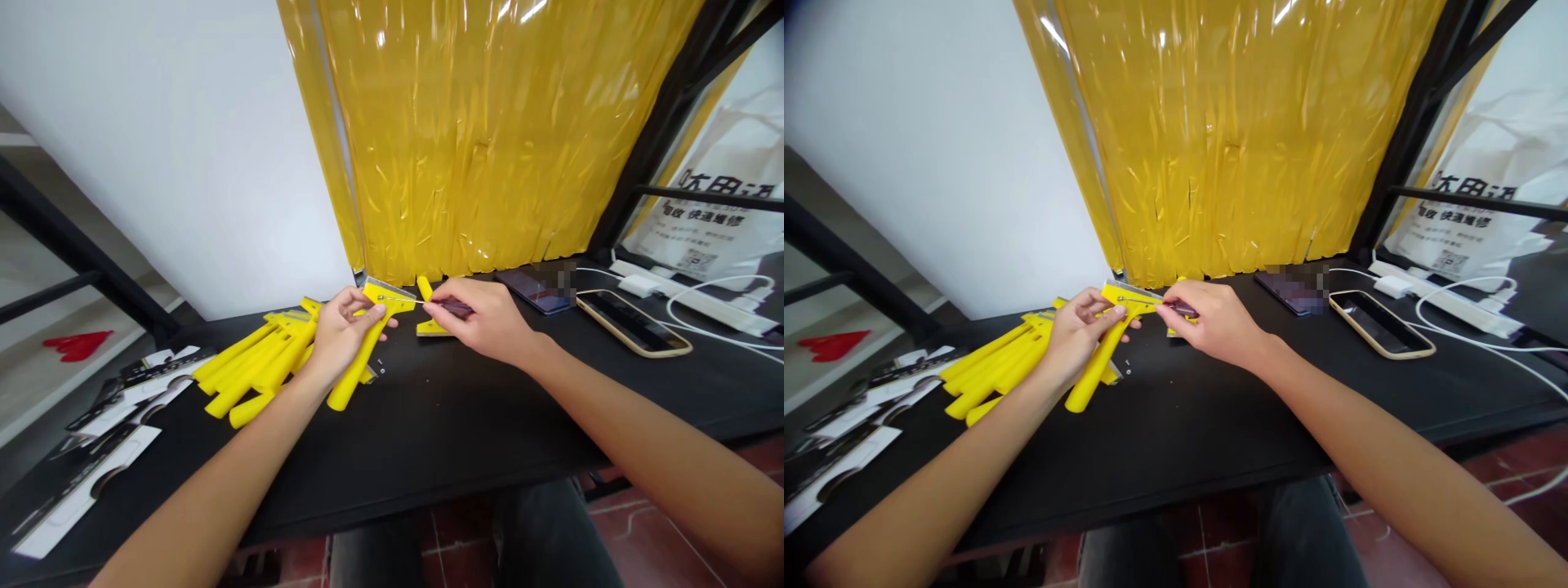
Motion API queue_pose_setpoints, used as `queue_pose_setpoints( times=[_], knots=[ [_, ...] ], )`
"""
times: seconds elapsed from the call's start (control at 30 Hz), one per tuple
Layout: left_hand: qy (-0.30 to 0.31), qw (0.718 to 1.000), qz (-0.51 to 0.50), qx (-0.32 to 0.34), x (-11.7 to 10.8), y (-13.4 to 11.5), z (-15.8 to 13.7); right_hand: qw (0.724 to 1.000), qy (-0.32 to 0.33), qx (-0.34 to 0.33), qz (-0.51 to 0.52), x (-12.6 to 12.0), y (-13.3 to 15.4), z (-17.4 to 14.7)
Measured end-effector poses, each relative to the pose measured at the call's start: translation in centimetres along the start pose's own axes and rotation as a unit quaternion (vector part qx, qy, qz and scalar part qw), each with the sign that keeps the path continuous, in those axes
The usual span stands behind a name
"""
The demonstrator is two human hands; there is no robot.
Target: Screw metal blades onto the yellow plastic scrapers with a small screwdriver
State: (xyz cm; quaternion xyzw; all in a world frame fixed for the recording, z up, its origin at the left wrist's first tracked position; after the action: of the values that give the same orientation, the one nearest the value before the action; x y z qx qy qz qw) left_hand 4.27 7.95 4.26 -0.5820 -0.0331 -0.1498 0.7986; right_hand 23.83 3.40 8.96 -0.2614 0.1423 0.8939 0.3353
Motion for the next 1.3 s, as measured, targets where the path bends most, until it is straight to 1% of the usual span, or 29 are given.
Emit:
queue_pose_setpoints(
  times=[0.1, 0.2, 0.27, 0.37, 0.47, 0.53, 0.6, 0.67, 0.73, 0.9, 1.0, 1.13, 1.3],
  knots=[
    [-0.001, 1.000, -0.019, -0.012, 0.0, 0.0, 0.0, 0.997, 0.024, 0.061, 0.040, 0.2, -1.2, 0.0],
    [0.008, 0.996, -0.063, -0.061, 0.4, 0.7, -0.1, 0.990, 0.032, 0.109, 0.085, 0.6, -2.4, -0.2],
    [0.024, 0.992, -0.079, -0.097, 0.8, 1.4, -0.4, 0.985, 0.043, 0.123, 0.109, 1.1, -2.7, -0.4],
    [0.053, 0.987, -0.080, -0.132, 1.6, 2.4, -0.8, 0.984, 0.086, 0.109, 0.109, 2.3, -2.2, -0.6],
    [0.062, 0.982, -0.084, -0.159, 2.1, 3.3, -1.2, 0.982, 0.122, 0.102, 0.098, 3.2, -1.7, -0.8],
    [0.064, 0.976, -0.090, -0.185, 2.4, 3.9, -1.5, 0.984, 0.122, 0.093, 0.093, 3.5, -1.6, -0.8],
    [0.069, 0.970, -0.096, -0.213, 2.7, 4.5, -1.8, 0.988, 0.112, 0.063, 0.083, 3.6, -1.4, -0.7],
    [0.074, 0.966, -0.099, -0.228, 2.9, 4.9, -2.1, 0.991, 0.111, 0.029, 0.075, 3.8, -1.3, -0.8],
    [0.076, 0.965, -0.098, -0.232, 3.0, 5.1, -2.2, 0.990, 0.122, 0.007, 0.068, 4.1, -1.2, -0.9],
    [0.083, 0.966, -0.082, -0.232, 3.0, 5.1, -2.4, 0.989, 0.141, -0.008, 0.038, 4.7, -1.4, -1.4],
    [0.075, 0.965, -0.063, -0.244, 3.0, 5.1, -2.4, 0.988, 0.154, -0.031, 0.009, 5.0, -1.2, -1.7],
    [0.071, 0.964, -0.058, -0.252, 3.0, 5.2, -2.5, 0.986, 0.153, -0.060, -0.031, 5.0, -0.9, -1.9],
    [0.081, 0.967, -0.053, -0.237, 3.1, 5.1, -2.5, 0.987, 0.149, -0.055, -0.026, 4.9, -0.9, -1.9]
  ],
)
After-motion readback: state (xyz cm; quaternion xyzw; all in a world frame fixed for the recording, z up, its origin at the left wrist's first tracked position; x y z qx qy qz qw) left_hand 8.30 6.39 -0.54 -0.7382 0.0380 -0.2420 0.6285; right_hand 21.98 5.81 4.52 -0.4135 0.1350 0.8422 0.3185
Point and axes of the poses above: each hand's wrist, its own z-axis towards the middle knuckle, its own x-axis out of the palm, y = z × x, the point moved 7 cm from there along z, towards the middle knuckle, and after that the axes turned 12 degrees about -z, right-handed, at the moved point
